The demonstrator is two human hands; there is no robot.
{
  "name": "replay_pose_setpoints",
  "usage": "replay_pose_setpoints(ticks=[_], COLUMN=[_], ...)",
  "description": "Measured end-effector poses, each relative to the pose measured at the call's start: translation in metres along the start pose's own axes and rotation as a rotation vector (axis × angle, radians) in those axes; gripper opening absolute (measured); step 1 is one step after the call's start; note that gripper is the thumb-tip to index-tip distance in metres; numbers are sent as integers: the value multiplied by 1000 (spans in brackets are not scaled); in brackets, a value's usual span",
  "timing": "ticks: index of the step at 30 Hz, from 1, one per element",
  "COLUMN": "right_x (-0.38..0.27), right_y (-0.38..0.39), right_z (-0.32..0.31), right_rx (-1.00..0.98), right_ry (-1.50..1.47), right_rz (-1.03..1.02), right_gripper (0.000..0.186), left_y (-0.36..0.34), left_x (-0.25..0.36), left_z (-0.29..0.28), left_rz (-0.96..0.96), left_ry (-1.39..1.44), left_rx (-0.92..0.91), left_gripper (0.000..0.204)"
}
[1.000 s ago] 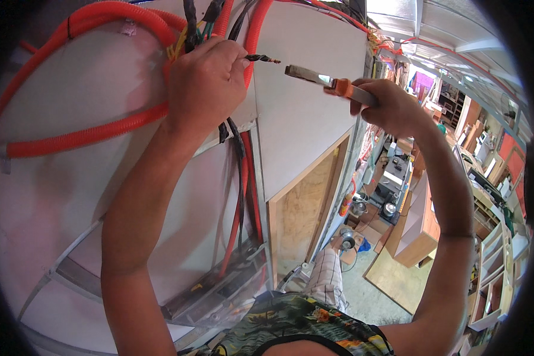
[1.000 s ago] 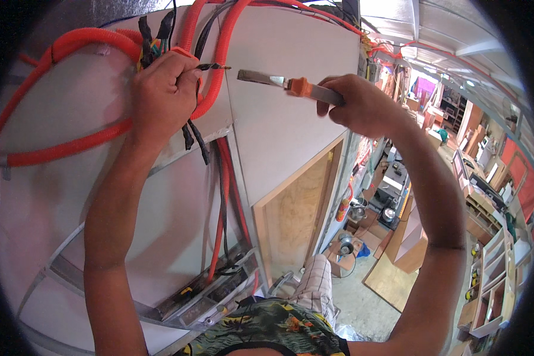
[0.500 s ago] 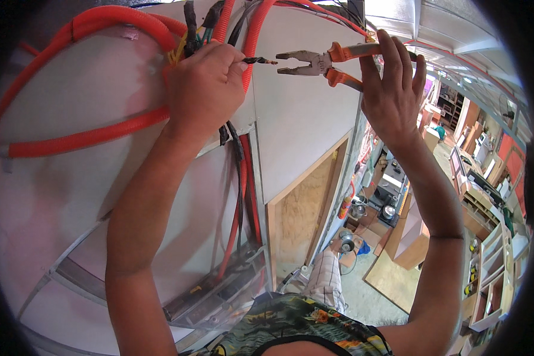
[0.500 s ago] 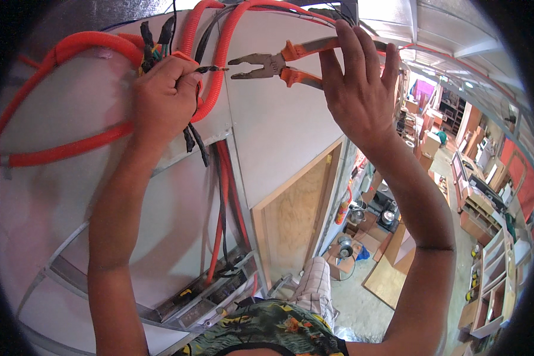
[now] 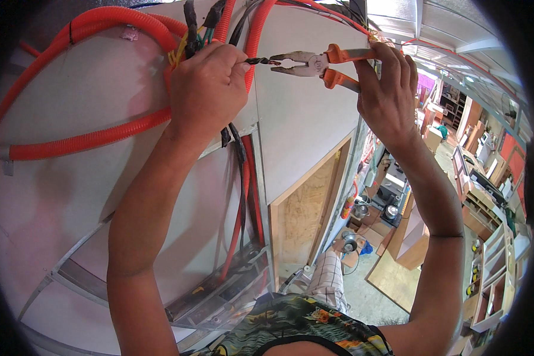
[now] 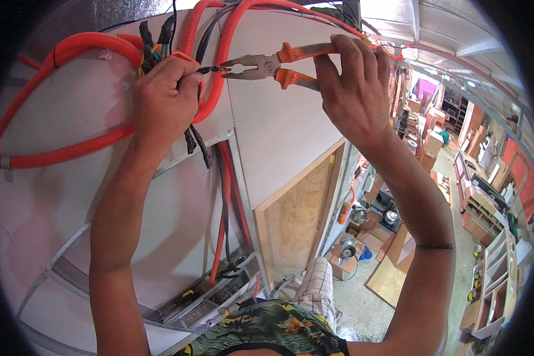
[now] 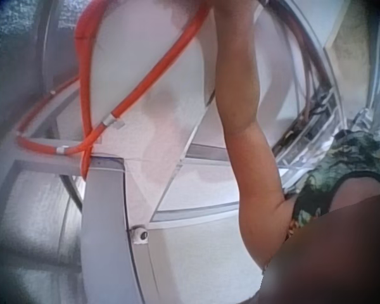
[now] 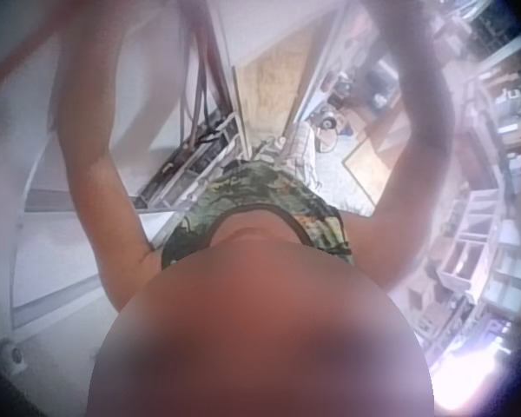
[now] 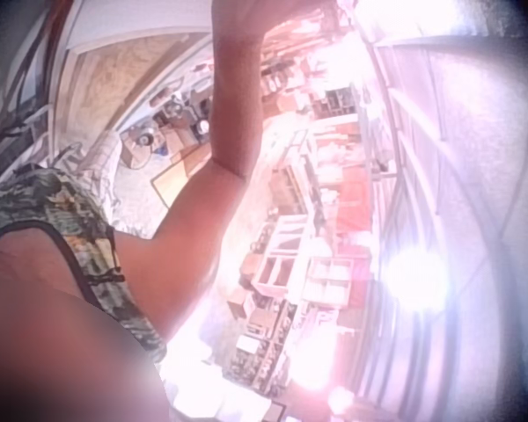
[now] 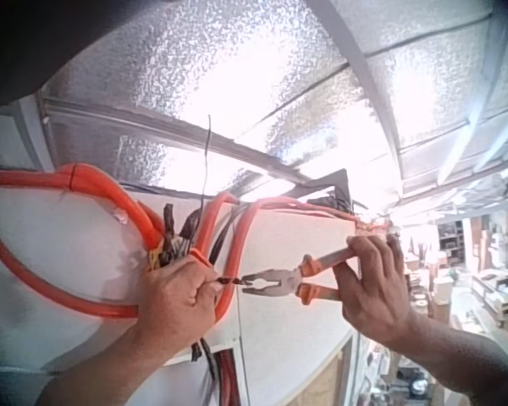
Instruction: The person works on a ceiling-mounted electrical junction box, stripping wire insulation and twisting conductors together using pliers and wire cutters. The person repeatedly handles individual wires, cuts insulation, and twists the exposed strands to form connections.
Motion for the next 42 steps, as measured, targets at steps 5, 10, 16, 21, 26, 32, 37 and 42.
replay_pose_setpoints(ticks=[5,10,16,21,26,32,37,42], right_x=[2,6,24,2,-24,19,31,14], right_y=[-2,-8,-9,-2,11,14,16,14], right_z=[1,7,39,59,57,44,-5,-13], right_rx=[9,-137,-837,-1135,-1338,-790,-154,-6], right_ry=[18,-203,-921,-1900,-2621,-1441,-48,189], right_rz=[-30,-35,198,313,468,368,97,44], right_gripper=[26,25,33,21,17,39,38,36], left_y=[-1,2,7,9,9,6,4,4], left_x=[1,-1,-4,-4,-6,-4,-2,-1], left_z=[-2,0,0,-2,-3,1,2,3], left_rz=[37,34,49,93,52,-6,-22,-58], left_ry=[31,28,73,88,82,63,66,45], left_rx=[49,18,11,21,38,25,30,28], left_gripper=[10,10,12,13,12,10,10,11])
Point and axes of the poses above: each hand's wrist, its own y-axis away from the middle knuckle, its own z-axis out of the palm, x = y × z, the point moved 6 cm from there along -y, towards the middle knuckle, and after that the axes turned 12 degrees about -z, right-handed, at the moved point
